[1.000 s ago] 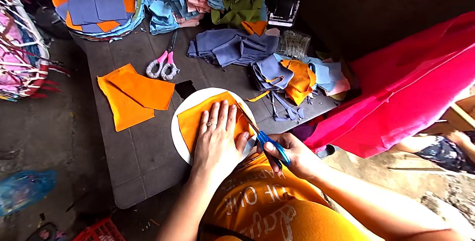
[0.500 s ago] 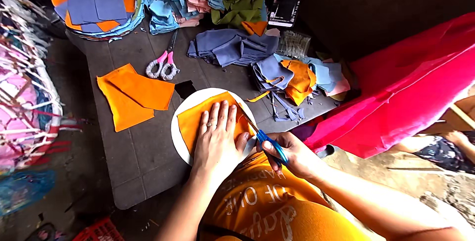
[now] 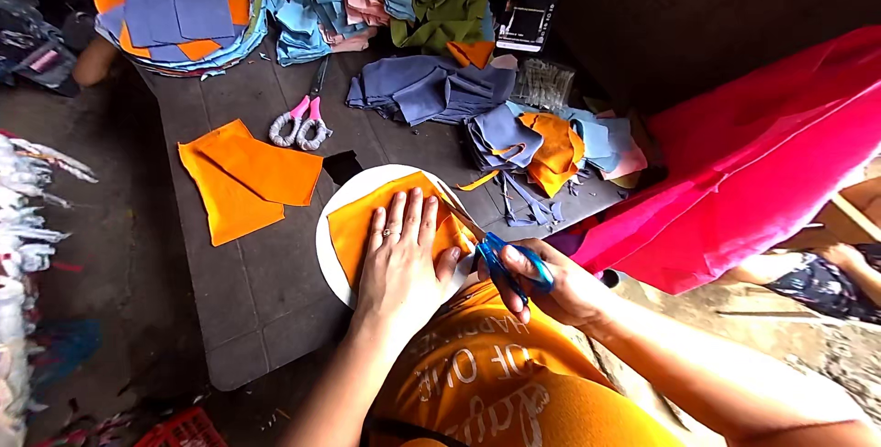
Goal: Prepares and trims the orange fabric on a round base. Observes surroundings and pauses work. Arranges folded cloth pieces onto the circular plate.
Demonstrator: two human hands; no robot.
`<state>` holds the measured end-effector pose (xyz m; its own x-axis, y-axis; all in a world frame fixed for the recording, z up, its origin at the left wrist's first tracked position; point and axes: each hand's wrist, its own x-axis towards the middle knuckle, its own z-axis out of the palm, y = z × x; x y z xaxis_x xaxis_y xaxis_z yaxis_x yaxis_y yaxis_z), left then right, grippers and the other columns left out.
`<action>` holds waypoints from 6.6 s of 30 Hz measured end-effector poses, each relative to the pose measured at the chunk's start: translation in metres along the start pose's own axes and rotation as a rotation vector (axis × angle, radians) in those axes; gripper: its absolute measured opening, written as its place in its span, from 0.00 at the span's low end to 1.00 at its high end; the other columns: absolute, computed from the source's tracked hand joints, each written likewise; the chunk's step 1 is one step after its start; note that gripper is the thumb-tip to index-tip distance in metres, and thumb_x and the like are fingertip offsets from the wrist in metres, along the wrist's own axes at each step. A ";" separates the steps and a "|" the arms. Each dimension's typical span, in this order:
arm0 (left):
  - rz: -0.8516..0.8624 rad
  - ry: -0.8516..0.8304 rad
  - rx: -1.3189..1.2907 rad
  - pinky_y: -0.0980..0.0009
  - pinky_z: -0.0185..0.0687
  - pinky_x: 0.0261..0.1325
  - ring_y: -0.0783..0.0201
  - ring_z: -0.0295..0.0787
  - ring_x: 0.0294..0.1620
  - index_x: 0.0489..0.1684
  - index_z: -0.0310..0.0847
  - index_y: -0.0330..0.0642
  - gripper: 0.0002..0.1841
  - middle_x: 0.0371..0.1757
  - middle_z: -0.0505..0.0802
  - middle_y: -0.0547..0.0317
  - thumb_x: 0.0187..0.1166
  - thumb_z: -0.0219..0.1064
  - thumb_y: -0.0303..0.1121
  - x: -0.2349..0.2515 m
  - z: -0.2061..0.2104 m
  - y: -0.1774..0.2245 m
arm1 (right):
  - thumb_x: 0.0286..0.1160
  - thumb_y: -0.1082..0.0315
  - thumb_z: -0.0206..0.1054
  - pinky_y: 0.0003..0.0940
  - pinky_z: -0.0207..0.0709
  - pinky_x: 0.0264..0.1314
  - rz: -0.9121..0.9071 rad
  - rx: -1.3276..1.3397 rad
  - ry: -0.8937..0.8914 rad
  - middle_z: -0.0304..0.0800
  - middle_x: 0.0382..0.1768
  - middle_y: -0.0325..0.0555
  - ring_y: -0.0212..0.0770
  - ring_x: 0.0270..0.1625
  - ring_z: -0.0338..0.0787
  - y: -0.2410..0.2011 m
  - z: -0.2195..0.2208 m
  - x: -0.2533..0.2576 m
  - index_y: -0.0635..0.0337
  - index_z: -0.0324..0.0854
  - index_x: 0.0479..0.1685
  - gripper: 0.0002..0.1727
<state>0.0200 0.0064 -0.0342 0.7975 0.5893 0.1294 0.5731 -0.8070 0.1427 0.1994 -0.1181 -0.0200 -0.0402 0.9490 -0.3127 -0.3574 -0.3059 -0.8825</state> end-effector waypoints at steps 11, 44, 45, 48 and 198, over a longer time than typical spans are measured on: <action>0.039 -0.005 -0.010 0.45 0.47 0.91 0.48 0.56 0.93 0.87 0.66 0.40 0.38 0.90 0.69 0.48 0.89 0.39 0.60 -0.006 -0.001 -0.003 | 0.71 0.42 0.71 0.18 0.79 0.20 0.046 -0.281 0.158 0.84 0.19 0.23 0.22 0.17 0.83 0.004 0.011 -0.010 0.50 0.84 0.42 0.20; 0.037 0.017 -0.019 0.47 0.46 0.92 0.49 0.57 0.93 0.87 0.66 0.39 0.37 0.90 0.68 0.50 0.89 0.42 0.59 -0.006 0.001 -0.003 | 0.77 0.44 0.66 0.42 0.78 0.36 0.075 -1.226 0.202 0.86 0.27 0.42 0.38 0.30 0.85 -0.030 0.021 0.001 0.60 0.87 0.44 0.25; 0.038 0.018 -0.018 0.46 0.46 0.91 0.49 0.57 0.93 0.87 0.66 0.39 0.38 0.90 0.68 0.49 0.89 0.41 0.59 -0.006 0.001 -0.003 | 0.77 0.45 0.66 0.45 0.78 0.37 0.075 -1.256 0.201 0.86 0.28 0.44 0.41 0.31 0.86 -0.032 0.022 0.001 0.61 0.87 0.44 0.24; 0.043 0.021 -0.007 0.46 0.47 0.91 0.48 0.58 0.92 0.87 0.66 0.38 0.38 0.89 0.69 0.48 0.89 0.42 0.59 -0.006 0.001 -0.002 | 0.78 0.47 0.67 0.50 0.78 0.39 0.092 -1.294 0.200 0.87 0.29 0.49 0.46 0.33 0.87 -0.034 0.024 0.001 0.63 0.87 0.45 0.24; 0.034 0.226 0.440 0.52 0.87 0.52 0.41 0.95 0.51 0.57 0.87 0.26 0.19 0.51 0.95 0.35 0.82 0.60 0.34 -0.072 -0.016 0.031 | 0.65 0.21 0.60 0.15 0.78 0.29 -0.165 -0.482 -0.040 0.81 0.23 0.19 0.17 0.24 0.83 0.022 -0.037 -0.059 0.51 0.80 0.46 0.39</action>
<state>-0.0223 -0.0604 -0.0231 0.7841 0.5172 0.3431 0.6118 -0.7373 -0.2867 0.2282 -0.1832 -0.0337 -0.0582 0.9869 -0.1506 0.1083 -0.1437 -0.9837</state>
